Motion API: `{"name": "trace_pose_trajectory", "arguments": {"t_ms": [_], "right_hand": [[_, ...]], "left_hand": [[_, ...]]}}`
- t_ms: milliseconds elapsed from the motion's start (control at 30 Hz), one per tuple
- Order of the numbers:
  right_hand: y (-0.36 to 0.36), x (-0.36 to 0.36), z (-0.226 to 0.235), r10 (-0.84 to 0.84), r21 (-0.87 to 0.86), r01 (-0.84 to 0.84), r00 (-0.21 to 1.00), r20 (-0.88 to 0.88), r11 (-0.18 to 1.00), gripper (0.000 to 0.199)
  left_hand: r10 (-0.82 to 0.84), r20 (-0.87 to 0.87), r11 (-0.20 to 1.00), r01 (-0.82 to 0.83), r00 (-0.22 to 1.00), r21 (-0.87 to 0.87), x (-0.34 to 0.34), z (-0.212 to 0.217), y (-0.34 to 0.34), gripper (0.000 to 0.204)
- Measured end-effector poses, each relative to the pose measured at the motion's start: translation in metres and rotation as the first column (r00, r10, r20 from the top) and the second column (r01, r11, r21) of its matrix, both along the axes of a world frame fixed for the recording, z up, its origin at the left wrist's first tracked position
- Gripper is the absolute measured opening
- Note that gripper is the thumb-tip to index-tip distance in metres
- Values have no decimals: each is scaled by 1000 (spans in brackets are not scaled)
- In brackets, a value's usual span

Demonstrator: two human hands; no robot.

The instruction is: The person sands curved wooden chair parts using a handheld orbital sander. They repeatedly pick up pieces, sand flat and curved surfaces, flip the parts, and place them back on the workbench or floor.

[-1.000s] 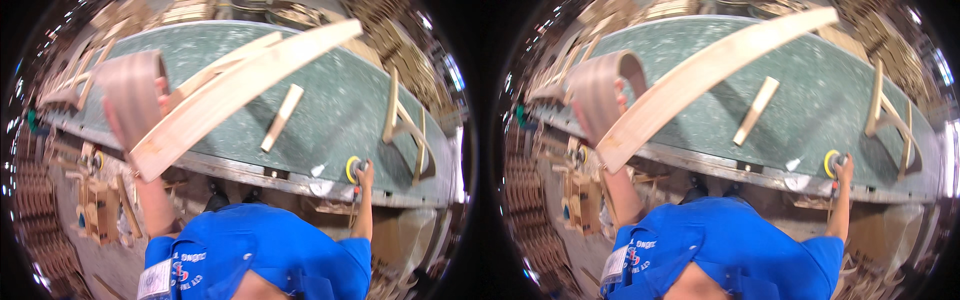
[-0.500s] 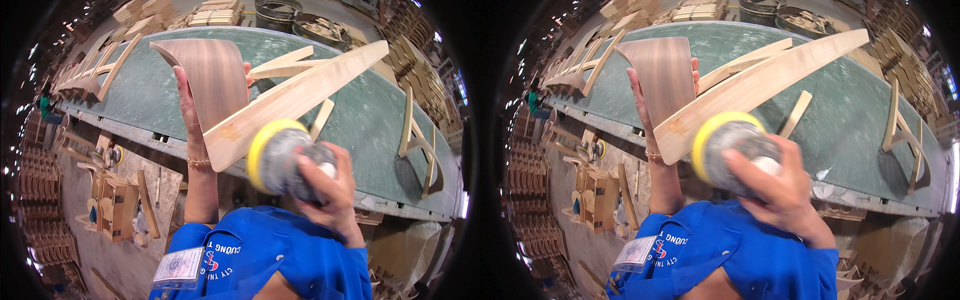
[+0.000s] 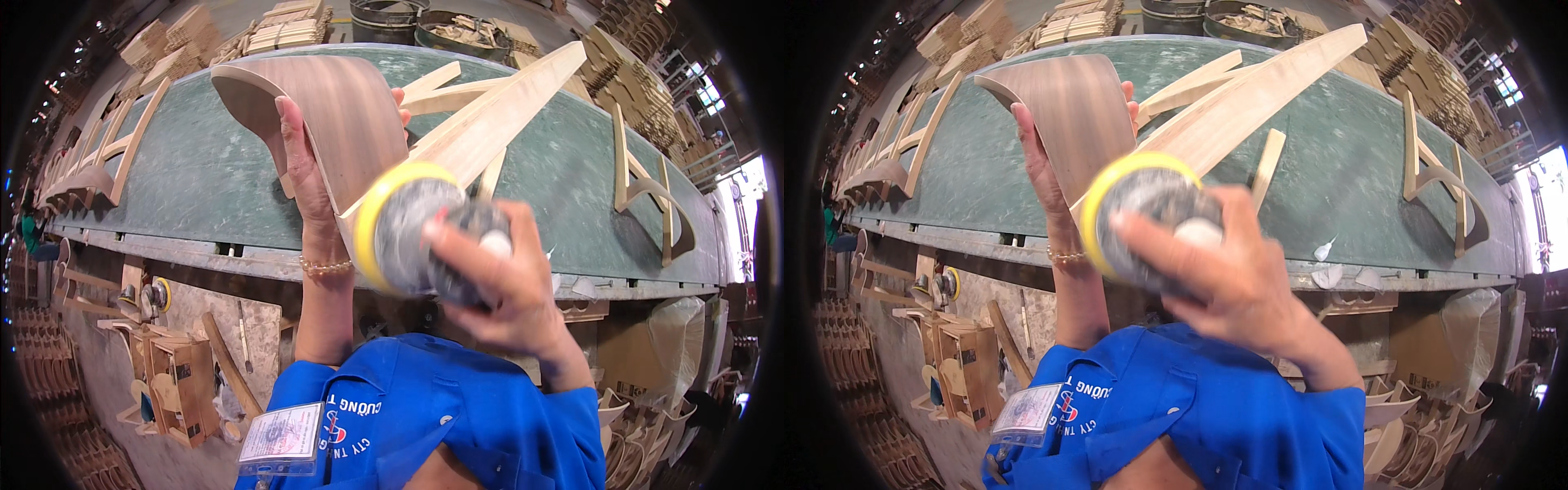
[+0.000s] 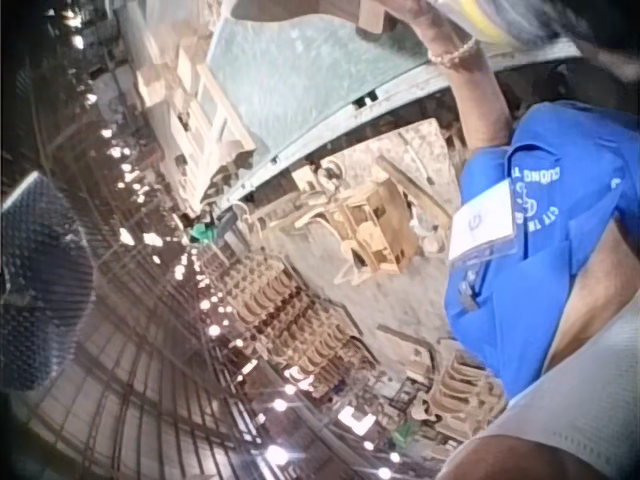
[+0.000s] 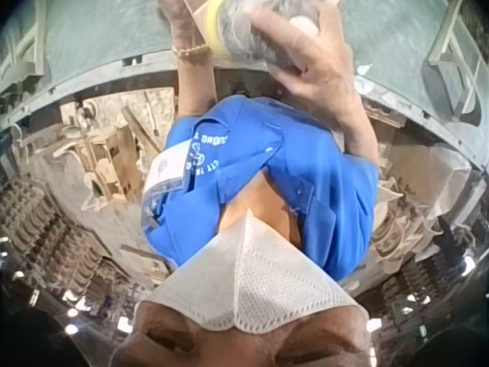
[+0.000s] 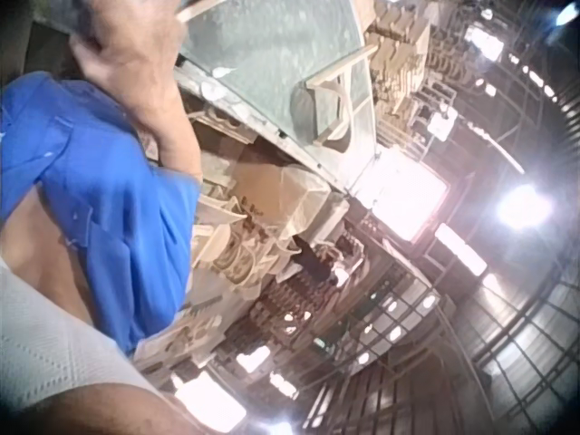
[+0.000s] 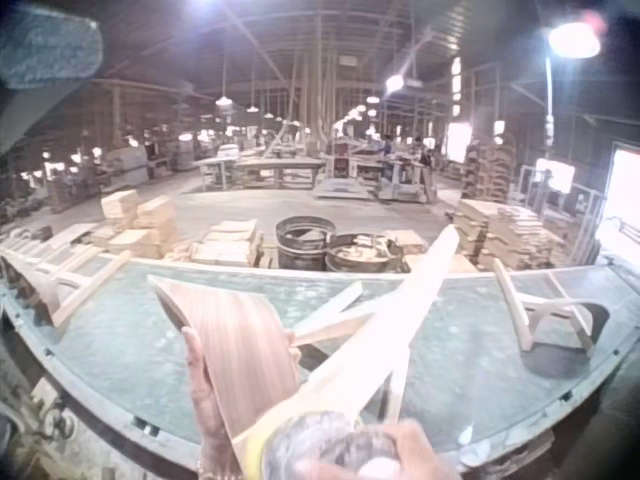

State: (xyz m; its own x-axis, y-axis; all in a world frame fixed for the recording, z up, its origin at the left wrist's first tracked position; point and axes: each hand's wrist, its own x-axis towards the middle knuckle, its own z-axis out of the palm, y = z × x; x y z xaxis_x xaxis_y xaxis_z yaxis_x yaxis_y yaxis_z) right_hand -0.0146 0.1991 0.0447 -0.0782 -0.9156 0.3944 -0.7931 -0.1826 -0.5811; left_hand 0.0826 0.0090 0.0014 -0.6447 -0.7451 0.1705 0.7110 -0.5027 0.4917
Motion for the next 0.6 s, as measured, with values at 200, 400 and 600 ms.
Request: {"name": "trace_pose_trajectory", "arguments": {"t_ms": [200, 400, 600], "right_hand": [[-30, -28, -3, -200, -230, 196, 980, 7, 953, 66], [-44, -16, 2, -71, -288, 50, 996, -63, 956, 68], [-49, -19, 1, -151, -359, 109, 984, -92, 927, 69]], "left_hand": [[-2, -27, 1000, 3, 1000, 8, 1, -1, 2, 82], [28, -192, 990, -2, 981, 138, -1, -2, 4, 68], [78, -64, 996, -75, 995, 51, -3, -2, 3, 65]]}}
